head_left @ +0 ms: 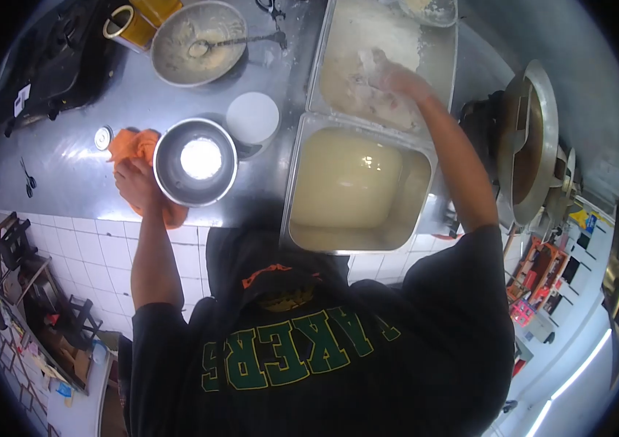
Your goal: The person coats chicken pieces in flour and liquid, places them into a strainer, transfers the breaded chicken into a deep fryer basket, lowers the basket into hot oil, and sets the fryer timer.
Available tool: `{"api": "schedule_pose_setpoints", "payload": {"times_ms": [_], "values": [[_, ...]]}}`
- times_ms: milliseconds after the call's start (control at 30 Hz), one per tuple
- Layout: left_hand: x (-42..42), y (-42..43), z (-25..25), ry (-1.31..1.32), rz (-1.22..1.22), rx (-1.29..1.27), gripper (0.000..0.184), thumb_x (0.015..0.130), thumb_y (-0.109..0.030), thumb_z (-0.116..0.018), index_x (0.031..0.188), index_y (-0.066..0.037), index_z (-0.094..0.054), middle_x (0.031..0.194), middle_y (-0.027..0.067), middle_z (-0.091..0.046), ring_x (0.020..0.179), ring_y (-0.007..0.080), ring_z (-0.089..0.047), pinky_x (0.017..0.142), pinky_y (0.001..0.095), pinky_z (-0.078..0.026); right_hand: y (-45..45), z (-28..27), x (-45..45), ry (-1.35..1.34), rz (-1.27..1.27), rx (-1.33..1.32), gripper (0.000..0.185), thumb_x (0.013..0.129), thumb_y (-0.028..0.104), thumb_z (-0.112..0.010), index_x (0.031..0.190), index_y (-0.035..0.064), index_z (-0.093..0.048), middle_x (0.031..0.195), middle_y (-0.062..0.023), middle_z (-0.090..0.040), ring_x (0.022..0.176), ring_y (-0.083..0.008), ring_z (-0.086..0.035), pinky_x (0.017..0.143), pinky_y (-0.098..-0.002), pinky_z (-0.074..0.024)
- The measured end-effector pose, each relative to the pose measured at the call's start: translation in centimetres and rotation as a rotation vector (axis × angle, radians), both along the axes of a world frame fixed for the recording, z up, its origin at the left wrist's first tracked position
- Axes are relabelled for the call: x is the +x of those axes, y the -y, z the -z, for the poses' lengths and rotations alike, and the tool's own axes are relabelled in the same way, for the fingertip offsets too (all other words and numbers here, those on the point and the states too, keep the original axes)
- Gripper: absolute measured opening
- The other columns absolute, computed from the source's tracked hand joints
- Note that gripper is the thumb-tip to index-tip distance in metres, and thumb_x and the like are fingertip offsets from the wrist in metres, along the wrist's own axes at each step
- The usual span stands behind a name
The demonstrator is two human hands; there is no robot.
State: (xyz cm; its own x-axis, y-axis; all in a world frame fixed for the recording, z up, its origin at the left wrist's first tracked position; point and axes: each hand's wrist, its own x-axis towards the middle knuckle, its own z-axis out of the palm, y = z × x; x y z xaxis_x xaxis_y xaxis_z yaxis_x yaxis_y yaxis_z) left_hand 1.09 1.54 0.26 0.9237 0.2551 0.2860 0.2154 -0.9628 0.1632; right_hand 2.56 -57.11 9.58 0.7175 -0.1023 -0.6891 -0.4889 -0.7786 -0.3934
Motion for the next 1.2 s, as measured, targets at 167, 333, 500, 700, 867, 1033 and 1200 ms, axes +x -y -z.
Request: {"api": "schedule_pose_setpoints", "payload": {"times_ms": [167, 333, 500, 700, 867, 1033, 1200], "values": [[0.2, -0.6, 1.2, -0.078, -0.046, 0.035, 0.040, 0.095, -0.042, -0.042, 0.105, -0.005, -0.055, 0.100, 0.0177, -0.060, 0.089, 0.0396, -0.062, 0.075, 0.0519, -0.051, -3.2, 7.7, 0.0, 0.419, -0.616, -0.335, 0.091, 0.083, 0.041, -0.068, 0.150, -0.0013, -0.023, 0.129, -0.0322, -0.056, 0.118, -0.0421, -0.058, 0.103, -0.0421, -0.0446], [0.1, 0.4, -0.2, -0.071, -0.072, 0.000, 0.041, 0.095, -0.042, -0.042, 0.106, -0.005, -0.056, 0.101, 0.0184, -0.061, 0.090, 0.0397, -0.062, 0.075, 0.0519, -0.051, -9.7, 0.1, -0.5, 0.094, -0.385, -0.386, 0.071, 0.086, 0.027, -0.061, 0.148, 0.0053, -0.035, 0.121, -0.0281, -0.062, 0.110, -0.0412, -0.063, 0.096, -0.0440, -0.0493], [0.3, 0.3, -0.3, -0.065, -0.065, -0.035, 0.041, 0.096, -0.042, -0.041, 0.105, -0.005, -0.056, 0.101, 0.0198, -0.061, 0.091, 0.0404, -0.061, 0.077, 0.0523, -0.051, -6.1, -0.8, -0.4, 0.172, -0.295, -0.225, 0.062, 0.086, 0.038, -0.065, 0.139, 0.0105, -0.051, 0.109, -0.0252, -0.068, 0.106, -0.0385, -0.066, 0.095, -0.0450, -0.0504], [0.2, 0.3, -0.1, -0.096, -0.077, -0.049, 0.044, 0.095, -0.045, -0.040, 0.106, -0.005, -0.055, 0.103, 0.0204, -0.060, 0.092, 0.0414, -0.060, 0.080, 0.0519, -0.049, 4.9, -1.9, -1.2, 0.746, -0.562, -0.203, 0.053, 0.091, 0.039, -0.063, 0.136, 0.0125, -0.055, 0.125, -0.0133, -0.063, 0.104, -0.0287, -0.066, 0.089, -0.0368, -0.0542], [0.2, 0.1, 0.1, -0.096, -0.088, -0.048, 0.048, 0.095, -0.047, -0.039, 0.109, -0.004, -0.055, 0.103, 0.0201, -0.060, 0.093, 0.0408, -0.061, 0.080, 0.0517, -0.049, 4.3, -10.6, -0.5, 0.124, 0.293, 0.385, 0.058, 0.092, 0.042, -0.063, 0.143, 0.0184, -0.048, 0.123, -0.0040, -0.061, 0.099, -0.0131, -0.062, 0.083, -0.0338, -0.0544], [0.1, 0.4, -0.4, -0.098, -0.088, -0.048, 0.047, 0.096, -0.044, -0.039, 0.108, -0.003, -0.057, 0.105, 0.0208, -0.059, 0.095, 0.0410, -0.060, 0.081, 0.0526, -0.048, 1.1, -8.3, 1.0, -0.006, -0.070, -0.184, 0.068, 0.092, 0.039, -0.063, 0.150, 0.0147, -0.037, 0.119, -0.0104, -0.063, 0.093, -0.0200, -0.065, 0.083, -0.0364, -0.0529], [0.2, 1.0, -1.2, -0.105, -0.083, -0.077, 0.042, 0.096, -0.041, -0.039, 0.106, -0.004, -0.056, 0.104, 0.0217, -0.059, 0.094, 0.0416, -0.060, 0.081, 0.0529, -0.048, 2.7, 4.2, -0.6, 0.351, -0.426, -0.160, 0.077, 0.091, 0.025, -0.064, 0.156, 0.0135, -0.024, 0.117, -0.0210, -0.066, 0.105, -0.0336, -0.065, 0.088, -0.0422, -0.0504]]}}
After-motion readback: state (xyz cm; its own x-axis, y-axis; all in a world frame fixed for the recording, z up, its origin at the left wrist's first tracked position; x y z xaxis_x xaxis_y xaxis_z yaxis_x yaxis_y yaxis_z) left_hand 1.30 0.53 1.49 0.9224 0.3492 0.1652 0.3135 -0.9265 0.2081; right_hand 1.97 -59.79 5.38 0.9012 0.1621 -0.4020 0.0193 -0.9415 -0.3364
